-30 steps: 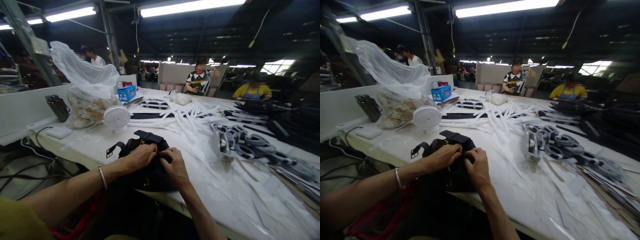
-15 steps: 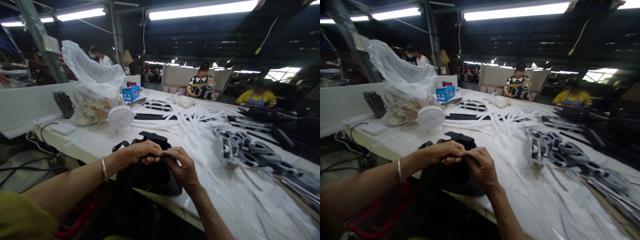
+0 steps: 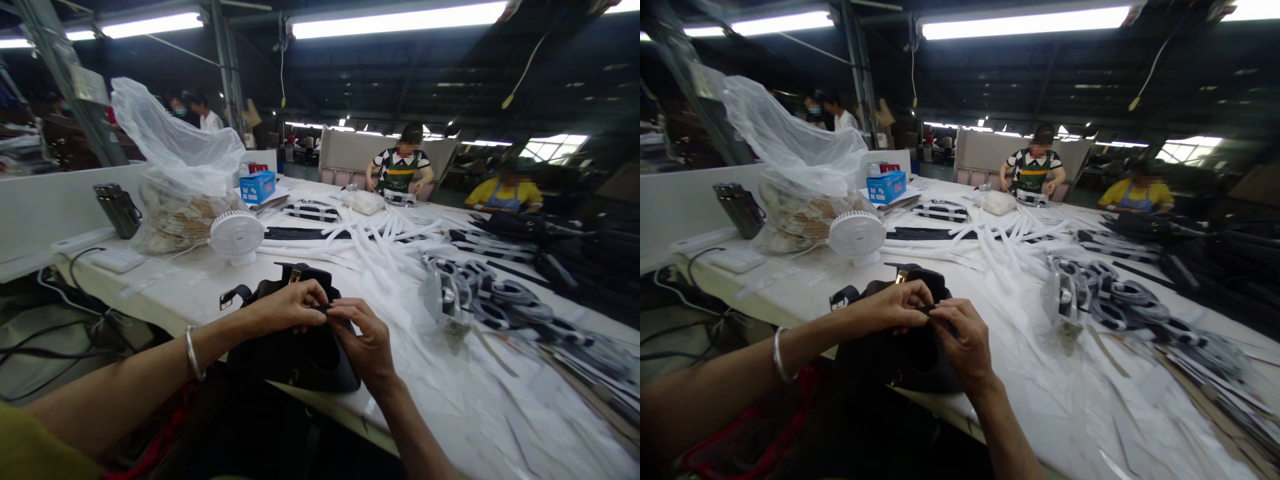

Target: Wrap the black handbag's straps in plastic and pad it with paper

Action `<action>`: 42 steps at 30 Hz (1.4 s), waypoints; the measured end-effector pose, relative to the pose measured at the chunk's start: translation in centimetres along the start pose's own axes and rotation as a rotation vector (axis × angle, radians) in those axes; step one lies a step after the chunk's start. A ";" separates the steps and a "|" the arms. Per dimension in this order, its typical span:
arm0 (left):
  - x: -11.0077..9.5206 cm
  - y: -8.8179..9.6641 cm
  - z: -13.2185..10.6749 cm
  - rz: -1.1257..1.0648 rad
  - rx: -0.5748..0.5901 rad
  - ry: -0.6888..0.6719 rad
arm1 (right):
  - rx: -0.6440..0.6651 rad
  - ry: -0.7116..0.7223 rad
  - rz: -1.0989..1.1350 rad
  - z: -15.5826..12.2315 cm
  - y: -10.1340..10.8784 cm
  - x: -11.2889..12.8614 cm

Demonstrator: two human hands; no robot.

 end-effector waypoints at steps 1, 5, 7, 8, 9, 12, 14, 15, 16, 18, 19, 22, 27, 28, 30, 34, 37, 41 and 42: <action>-0.2 0.0 -0.1 0.006 0.000 -0.007 | -0.003 0.017 -0.010 0.0 0.0 0.3; -0.6 -0.1 -0.6 0.008 -0.001 -0.006 | -0.005 0.004 -0.036 0.2 0.0 0.5; -0.7 -0.2 -0.7 -0.001 0.002 -0.003 | 0.012 -0.003 -0.033 0.4 -0.1 0.5; -0.8 -0.1 -0.8 0.015 -0.006 -0.018 | 0.031 0.004 -0.029 0.5 -0.2 0.6; -1.0 0.0 -0.8 0.049 -0.017 -0.040 | 0.056 0.015 -0.023 0.5 -0.4 0.7; -1.4 0.3 -0.9 0.167 -0.055 -0.104 | 0.122 0.069 -0.025 0.8 -0.7 1.0; -1.6 0.6 -0.9 0.213 -0.082 -0.128 | 0.146 0.101 -0.044 1.0 -0.8 1.2; -1.7 0.7 -0.9 0.240 -0.100 -0.144 | 0.159 0.106 -0.051 1.1 -0.8 1.3; -2.0 0.8 -1.0 0.275 -0.121 -0.163 | 0.170 0.096 -0.053 1.2 -0.9 1.2; -2.4 1.0 -1.3 0.369 -0.164 -0.190 | 0.192 0.032 -0.036 1.5 -1.0 0.9; -2.6 1.1 -1.4 0.419 -0.183 -0.196 | 0.206 -0.013 -0.025 1.7 -1.0 0.6; -3.1 0.9 -1.8 0.514 -0.205 -0.208 | 0.270 -0.126 -0.042 2.1 -1.5 -0.1; -3.3 0.7 -2.1 0.524 -0.198 -0.227 | 0.365 -0.149 -0.147 2.6 -2.3 -0.3; -3.2 0.8 -2.1 0.527 -0.196 -0.225 | 0.377 -0.151 -0.164 2.7 -2.4 -0.3; -3.1 0.7 -2.2 0.536 -0.189 -0.226 | 0.395 -0.151 -0.193 2.8 -2.7 -0.2; -3.3 0.7 -2.5 0.566 -0.187 -0.239 | 0.434 -0.117 -0.235 2.8 -3.1 0.2; -3.7 0.7 -2.7 0.605 -0.194 -0.257 | 0.440 -0.081 -0.249 2.7 -3.4 0.2; -4.6 0.7 -3.2 0.709 -0.232 -0.319 | 0.398 -0.010 -0.217 2.4 -3.5 0.4; -4.7 0.7 -3.2 0.733 -0.230 -0.333 | 0.390 0.007 -0.203 2.4 -3.5 0.5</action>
Point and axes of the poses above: each hand's wrist, its own z-axis towards the middle knuckle, its own y-axis out of the back of the hand, x = y × z, the point moved 10 cm from there along z, towards the middle knuckle, and after that the axes turned 3 degrees about -x, right-handed, at the moved point
